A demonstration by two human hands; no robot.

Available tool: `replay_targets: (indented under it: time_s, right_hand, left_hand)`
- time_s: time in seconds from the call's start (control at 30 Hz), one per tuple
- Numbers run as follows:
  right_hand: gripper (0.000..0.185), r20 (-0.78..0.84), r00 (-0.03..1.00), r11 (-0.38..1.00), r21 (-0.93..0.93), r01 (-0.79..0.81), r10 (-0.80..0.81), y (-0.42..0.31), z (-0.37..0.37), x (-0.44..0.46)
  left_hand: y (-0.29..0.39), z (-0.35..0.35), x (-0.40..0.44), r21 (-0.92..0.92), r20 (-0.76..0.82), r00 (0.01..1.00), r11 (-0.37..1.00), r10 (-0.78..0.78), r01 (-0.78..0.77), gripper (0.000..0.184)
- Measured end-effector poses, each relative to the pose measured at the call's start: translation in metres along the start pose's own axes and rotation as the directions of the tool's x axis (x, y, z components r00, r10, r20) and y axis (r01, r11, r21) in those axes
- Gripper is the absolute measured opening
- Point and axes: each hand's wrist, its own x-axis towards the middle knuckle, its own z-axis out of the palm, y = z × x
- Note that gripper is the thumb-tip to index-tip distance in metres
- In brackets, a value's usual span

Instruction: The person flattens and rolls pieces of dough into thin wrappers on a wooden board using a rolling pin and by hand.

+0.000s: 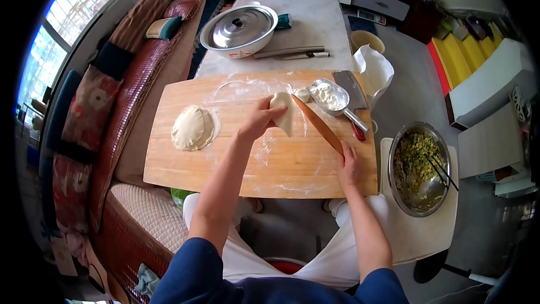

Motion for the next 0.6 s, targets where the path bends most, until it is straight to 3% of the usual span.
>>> replay_targets:
  time_s: [0.03,0.17,0.2,0.27,0.37,0.43,0.47,0.5,0.6]
  right_hand:
    - [0.044,-0.025,1.000,1.000,0.025,0.006,-0.005,0.002,0.000,0.001]
    - [0.040,-0.095,0.995,0.994,0.113,-0.006,0.016,0.004,0.001,0.003]
    - [0.040,-0.095,0.995,0.993,0.118,-0.025,0.037,0.002,0.000,0.003]
    - [0.039,-0.092,0.993,0.989,0.132,-0.063,0.076,-0.001,-0.003,0.003]
    - [0.039,-0.098,0.988,0.974,0.206,-0.097,0.119,0.000,0.002,0.002]
    - [0.039,-0.084,0.989,0.972,0.209,-0.105,0.125,0.001,0.004,0.002]
    - [0.039,-0.076,0.990,0.973,0.206,-0.103,0.121,0.002,0.003,0.003]
    - [0.039,-0.060,0.990,0.972,0.202,-0.116,0.130,0.004,0.003,0.002]
    - [0.039,-0.035,0.989,0.973,0.186,-0.137,0.146,0.004,0.003,0.001]
  left_hand:
    - [0.003,0.004,0.006,-0.052,0.039,0.999,0.999,-0.001,0.003,0.040]
    - [-0.046,-0.022,0.042,0.302,-0.005,0.998,0.952,-0.057,0.055,0.038]
    - [-0.068,-0.038,0.051,0.486,-0.116,0.993,0.871,-0.022,0.076,0.039]
    - [-0.102,-0.065,0.065,0.773,-0.304,0.946,0.609,0.111,0.176,0.041]
    - [-0.085,-0.036,0.030,0.959,-0.249,0.785,0.260,0.567,0.116,0.044]
    - [-0.108,-0.019,0.038,1.000,-0.030,0.821,0.011,0.570,0.029,0.053]
    - [-0.118,-0.006,0.038,0.998,0.056,0.847,-0.030,0.528,-0.047,0.057]
    - [-0.119,0.012,0.034,0.990,0.139,0.865,-0.065,0.483,-0.123,0.062]
    - [-0.121,0.044,0.038,0.988,0.152,0.943,-0.021,0.296,-0.153,0.063]
